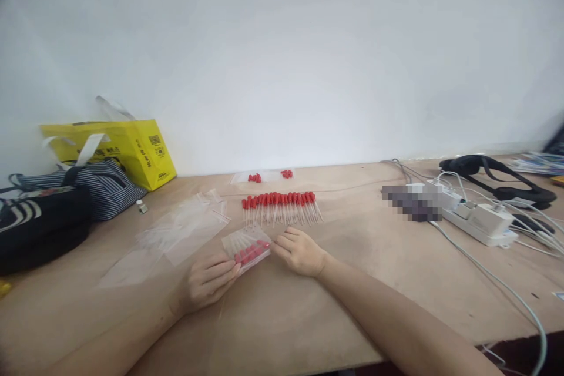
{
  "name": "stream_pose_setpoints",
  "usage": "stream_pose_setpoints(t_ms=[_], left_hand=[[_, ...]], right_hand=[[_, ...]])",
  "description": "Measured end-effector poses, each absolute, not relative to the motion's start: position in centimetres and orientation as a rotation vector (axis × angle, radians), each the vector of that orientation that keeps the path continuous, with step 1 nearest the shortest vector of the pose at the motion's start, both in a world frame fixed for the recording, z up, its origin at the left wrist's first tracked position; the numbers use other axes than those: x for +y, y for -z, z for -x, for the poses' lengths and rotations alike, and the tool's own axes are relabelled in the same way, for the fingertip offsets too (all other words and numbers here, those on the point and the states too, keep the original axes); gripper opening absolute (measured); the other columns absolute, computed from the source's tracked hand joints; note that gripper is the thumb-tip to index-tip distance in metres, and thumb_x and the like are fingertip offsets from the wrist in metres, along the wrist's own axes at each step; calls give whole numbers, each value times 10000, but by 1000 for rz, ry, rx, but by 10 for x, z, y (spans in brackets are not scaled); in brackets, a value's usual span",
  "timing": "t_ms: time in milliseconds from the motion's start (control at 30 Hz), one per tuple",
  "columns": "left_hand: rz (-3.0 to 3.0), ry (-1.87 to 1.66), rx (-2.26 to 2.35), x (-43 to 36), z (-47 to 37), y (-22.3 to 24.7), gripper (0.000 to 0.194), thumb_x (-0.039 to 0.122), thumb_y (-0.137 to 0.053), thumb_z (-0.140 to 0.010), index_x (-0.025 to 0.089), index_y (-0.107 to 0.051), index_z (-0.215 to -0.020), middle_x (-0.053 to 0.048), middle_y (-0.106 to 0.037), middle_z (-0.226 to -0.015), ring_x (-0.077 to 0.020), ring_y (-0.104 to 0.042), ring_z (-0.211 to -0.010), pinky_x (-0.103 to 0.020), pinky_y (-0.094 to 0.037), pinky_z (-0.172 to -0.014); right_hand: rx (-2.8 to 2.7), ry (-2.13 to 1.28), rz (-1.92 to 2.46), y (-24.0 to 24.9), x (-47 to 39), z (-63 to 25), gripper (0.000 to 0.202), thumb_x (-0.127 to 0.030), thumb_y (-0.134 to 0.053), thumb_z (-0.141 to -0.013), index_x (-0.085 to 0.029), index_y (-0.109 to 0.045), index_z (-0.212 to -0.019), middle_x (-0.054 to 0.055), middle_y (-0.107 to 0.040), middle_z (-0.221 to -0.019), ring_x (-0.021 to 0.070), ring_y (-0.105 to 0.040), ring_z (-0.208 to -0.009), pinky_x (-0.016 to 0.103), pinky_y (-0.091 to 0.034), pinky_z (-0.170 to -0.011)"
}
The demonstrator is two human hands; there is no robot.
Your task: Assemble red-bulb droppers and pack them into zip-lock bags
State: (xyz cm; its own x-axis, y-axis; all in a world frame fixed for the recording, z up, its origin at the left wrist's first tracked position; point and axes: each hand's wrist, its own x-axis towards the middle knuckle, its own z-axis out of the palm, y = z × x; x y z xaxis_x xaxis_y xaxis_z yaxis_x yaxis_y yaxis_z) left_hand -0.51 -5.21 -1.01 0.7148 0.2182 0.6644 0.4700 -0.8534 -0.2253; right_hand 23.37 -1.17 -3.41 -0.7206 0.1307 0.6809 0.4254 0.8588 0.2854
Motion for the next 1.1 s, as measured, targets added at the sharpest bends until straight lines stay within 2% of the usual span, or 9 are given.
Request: stream_pose_setpoints(t_ms=[100,300,433,633,833,1100], left_hand=[[2448,945,-365,-53,5,8,172,94,-456,-811,212,-551,-894,26,-608,-638,-119,-567,-571,-239,-476,-528],[2435,973,-389,-52,3,7,133,94,-469,-804,166,-556,-873,-9,-634,-713,-128,-588,-653,-255,-506,-605],[2397,989,-386,-52,0,5,130,86,-463,-810,159,-569,-828,-4,-624,-665,-118,-584,-615,-244,-503,-587],[2349,1044,-361,-52,-2,4,112,87,-476,-802,148,-570,-792,-10,-618,-640,-127,-574,-602,-254,-491,-564],[2332,1066,-335,-52,-7,2,129,57,-488,-794,149,-562,-744,18,-594,-571,-103,-540,-530,-235,-469,-531],[2364,1011,-313,-46,-5,9,148,50,-480,-797,136,-570,-717,5,-579,-563,-114,-538,-541,-243,-455,-517]], right_hand=[[-2307,540,429,36,-9,-236,246,-91,-310,-845,-136,-546,-893,49,-561,-678,119,-473,-588,272,-368,-584],[-2344,555,409,35,-9,-235,232,-106,-335,-846,-142,-563,-848,47,-575,-692,116,-475,-618,268,-353,-600],[-2339,577,411,33,-10,-233,199,-123,-372,-841,-134,-569,-861,41,-576,-690,119,-460,-621,272,-331,-593],[-2360,605,414,31,-12,-233,217,-102,-369,-819,-139,-574,-754,25,-551,-620,120,-431,-595,279,-299,-581],[-2251,627,423,25,-22,-216,138,-169,-440,-830,-174,-578,-827,11,-603,-705,118,-459,-663,284,-299,-611],[-2208,735,247,24,-26,-188,191,-112,-428,-821,-147,-564,-692,-4,-564,-614,107,-470,-641,274,-288,-568]])
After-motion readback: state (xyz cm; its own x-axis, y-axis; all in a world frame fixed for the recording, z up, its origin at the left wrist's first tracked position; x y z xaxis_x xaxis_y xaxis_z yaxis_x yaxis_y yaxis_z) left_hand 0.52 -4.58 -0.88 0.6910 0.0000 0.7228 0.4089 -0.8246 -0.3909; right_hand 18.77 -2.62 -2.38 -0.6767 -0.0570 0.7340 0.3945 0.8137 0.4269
